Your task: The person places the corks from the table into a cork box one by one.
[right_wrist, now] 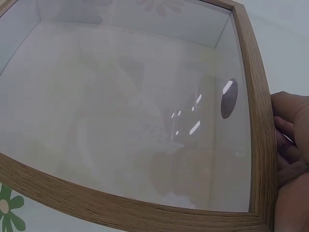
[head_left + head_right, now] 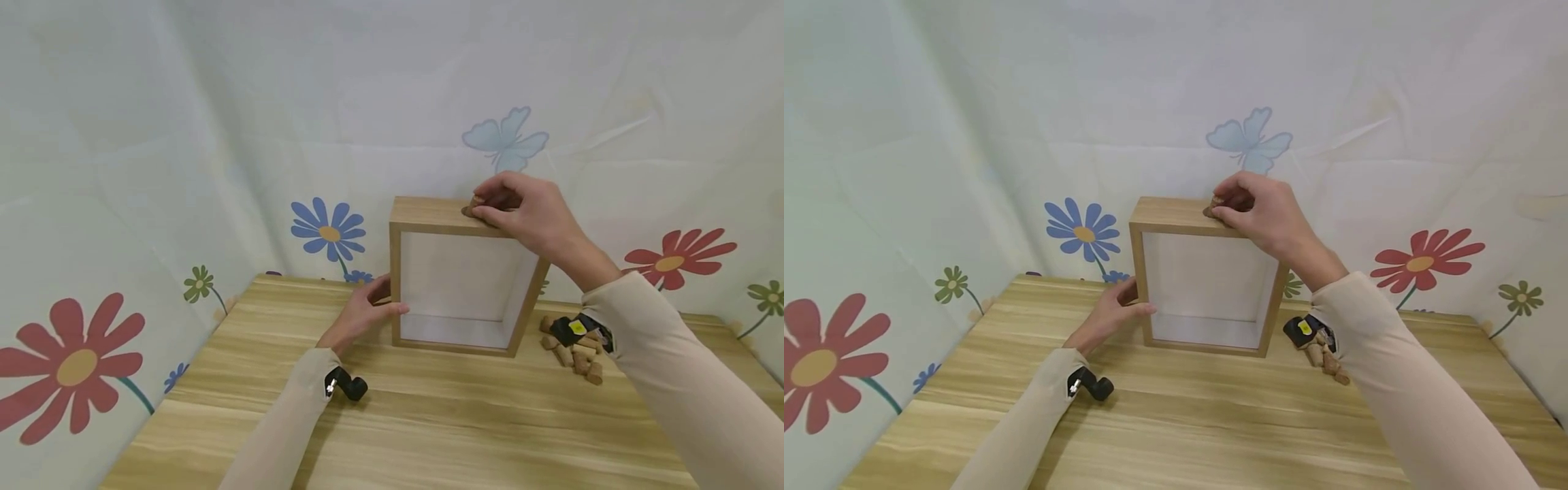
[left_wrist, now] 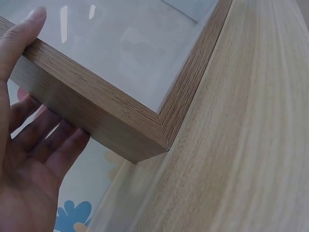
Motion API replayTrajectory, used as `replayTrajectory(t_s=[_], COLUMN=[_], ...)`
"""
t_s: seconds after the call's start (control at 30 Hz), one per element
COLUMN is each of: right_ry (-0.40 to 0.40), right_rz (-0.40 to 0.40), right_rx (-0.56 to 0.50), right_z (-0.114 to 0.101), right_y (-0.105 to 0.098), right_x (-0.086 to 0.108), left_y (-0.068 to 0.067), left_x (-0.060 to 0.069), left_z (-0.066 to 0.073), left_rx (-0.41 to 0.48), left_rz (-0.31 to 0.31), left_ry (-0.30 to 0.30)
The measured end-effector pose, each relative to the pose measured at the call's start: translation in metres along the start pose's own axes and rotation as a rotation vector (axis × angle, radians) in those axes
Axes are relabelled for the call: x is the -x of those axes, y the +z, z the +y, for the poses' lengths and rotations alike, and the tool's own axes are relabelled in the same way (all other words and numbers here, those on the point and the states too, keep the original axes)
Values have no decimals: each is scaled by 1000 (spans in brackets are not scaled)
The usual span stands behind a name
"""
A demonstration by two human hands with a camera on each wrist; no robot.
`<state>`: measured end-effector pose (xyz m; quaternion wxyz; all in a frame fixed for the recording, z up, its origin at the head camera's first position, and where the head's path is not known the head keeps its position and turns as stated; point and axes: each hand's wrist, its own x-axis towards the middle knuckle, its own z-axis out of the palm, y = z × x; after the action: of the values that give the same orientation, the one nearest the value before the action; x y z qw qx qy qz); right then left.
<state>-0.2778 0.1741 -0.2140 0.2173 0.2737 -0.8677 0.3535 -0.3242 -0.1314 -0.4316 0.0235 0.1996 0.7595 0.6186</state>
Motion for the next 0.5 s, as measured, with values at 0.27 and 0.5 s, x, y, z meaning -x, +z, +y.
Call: replayTrajectory(t_s=[0.27,0.5], right_ry=[-19,13], right_rz=[-20,-11], right_rx=[11,-11], right_z=[-2,-1], right_y=[-1,-6], right_x=[2,10], left_y=[3,4], left_x=[0,-2], left_z=[0,-4], left_rx=[13,11], left_rz=[42,56], left_ry=[22,35])
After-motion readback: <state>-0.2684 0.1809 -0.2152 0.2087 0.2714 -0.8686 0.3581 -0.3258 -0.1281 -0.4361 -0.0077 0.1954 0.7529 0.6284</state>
